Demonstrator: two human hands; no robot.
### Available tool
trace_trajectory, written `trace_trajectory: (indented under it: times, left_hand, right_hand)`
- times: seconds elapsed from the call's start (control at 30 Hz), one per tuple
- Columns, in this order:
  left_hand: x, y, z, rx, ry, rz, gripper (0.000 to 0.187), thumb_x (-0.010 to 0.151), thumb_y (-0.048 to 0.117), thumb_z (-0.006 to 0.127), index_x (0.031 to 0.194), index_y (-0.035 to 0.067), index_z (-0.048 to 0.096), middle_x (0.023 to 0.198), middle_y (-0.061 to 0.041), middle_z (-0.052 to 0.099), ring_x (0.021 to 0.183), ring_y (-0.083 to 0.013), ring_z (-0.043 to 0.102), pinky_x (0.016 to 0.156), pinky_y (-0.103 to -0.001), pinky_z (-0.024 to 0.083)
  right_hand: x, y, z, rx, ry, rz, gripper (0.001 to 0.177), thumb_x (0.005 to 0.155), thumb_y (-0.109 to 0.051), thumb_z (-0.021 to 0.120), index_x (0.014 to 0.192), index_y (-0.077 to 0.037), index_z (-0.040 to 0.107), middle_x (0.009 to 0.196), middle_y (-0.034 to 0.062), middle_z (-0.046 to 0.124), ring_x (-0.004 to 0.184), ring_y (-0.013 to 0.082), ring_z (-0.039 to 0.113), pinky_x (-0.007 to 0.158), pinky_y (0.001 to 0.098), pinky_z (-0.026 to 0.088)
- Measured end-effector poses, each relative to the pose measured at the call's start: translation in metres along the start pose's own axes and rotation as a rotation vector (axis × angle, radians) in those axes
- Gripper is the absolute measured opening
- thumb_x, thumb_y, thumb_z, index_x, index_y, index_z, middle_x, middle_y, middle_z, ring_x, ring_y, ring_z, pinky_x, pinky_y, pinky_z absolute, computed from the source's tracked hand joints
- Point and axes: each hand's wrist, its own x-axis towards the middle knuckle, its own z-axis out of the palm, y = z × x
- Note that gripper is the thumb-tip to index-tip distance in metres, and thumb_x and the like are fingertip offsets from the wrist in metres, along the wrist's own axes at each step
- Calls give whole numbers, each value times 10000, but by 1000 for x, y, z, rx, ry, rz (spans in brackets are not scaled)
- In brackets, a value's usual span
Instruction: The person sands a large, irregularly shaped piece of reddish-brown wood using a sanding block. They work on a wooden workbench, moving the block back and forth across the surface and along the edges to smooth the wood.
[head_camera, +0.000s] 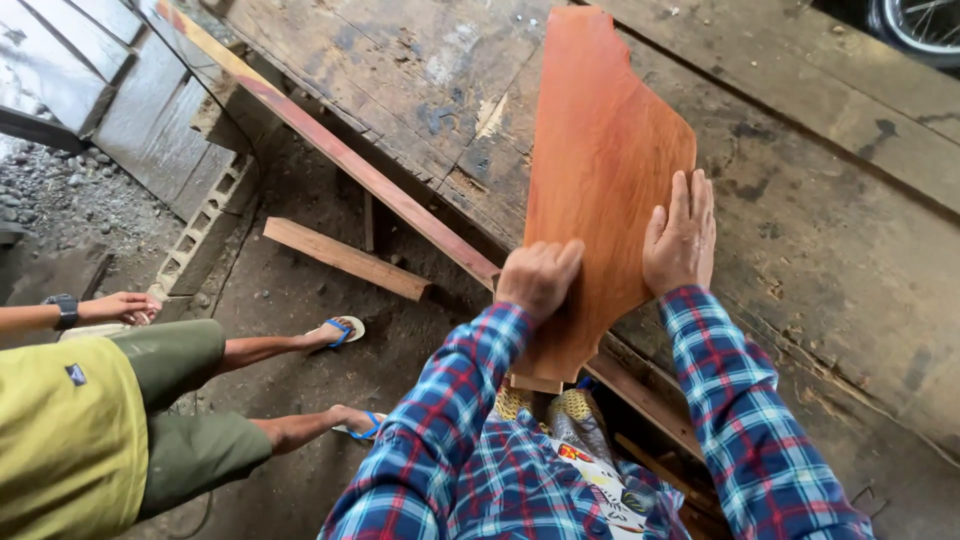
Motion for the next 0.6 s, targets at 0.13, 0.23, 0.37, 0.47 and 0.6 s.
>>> trace_trajectory:
  times: [0.13, 0.23, 0.37, 0.47, 0.6]
  left_hand:
    - [31, -27, 42, -13, -34, 11, 155, 888, 320, 664, 996, 209, 658, 684, -3, 538, 622, -219, 592, 531, -368, 484]
    - [61, -58, 99, 0, 46, 72, 200, 833, 349, 672, 989, 224, 667, 679, 24, 562, 617, -198, 616, 544, -362, 504]
    - [111, -81, 123, 103, 101, 8, 247, 829, 315, 705, 1028, 170, 685, 647, -16, 557, 586, -232, 604, 506, -392, 485]
    - [124, -79, 113, -6, -5, -65, 137, 911, 188, 683, 958, 152, 560, 631, -1, 572, 564, -220, 583, 438, -379, 424]
    - [127, -72, 99, 50, -19, -201, 136, 992, 277, 629, 1009, 150, 585, 611, 13, 581, 492, -182, 549, 445, -352, 438]
  right_hand:
    - [0, 4, 3, -17, 40, -25, 508, 1057, -146, 465, 1531, 38, 460, 1538, 311, 372, 1375, 510, 432, 1032, 576, 455]
    - [16, 8, 12, 34, 108, 21, 531, 1050, -135, 493, 1560, 2, 431, 1572, 315, 276, 1313, 544, 499, 997, 617, 496]
    - [40, 20, 29, 65, 215, -39, 509, 1058, -58, 544, 1543, 49, 433, 1564, 365, 231, 1400, 597, 347, 1040, 677, 446]
    - [42, 16, 28, 120, 89, 76, 475, 1176, -128, 464, 1614, 19, 354, 1618, 311, 73, 1531, 546, 203, 1235, 634, 374]
    - [44, 19, 28, 116, 94, 66, 486, 1181, -165, 466, 1621, -3, 337, 1630, 298, 64, 1543, 508, 157, 1240, 619, 362]
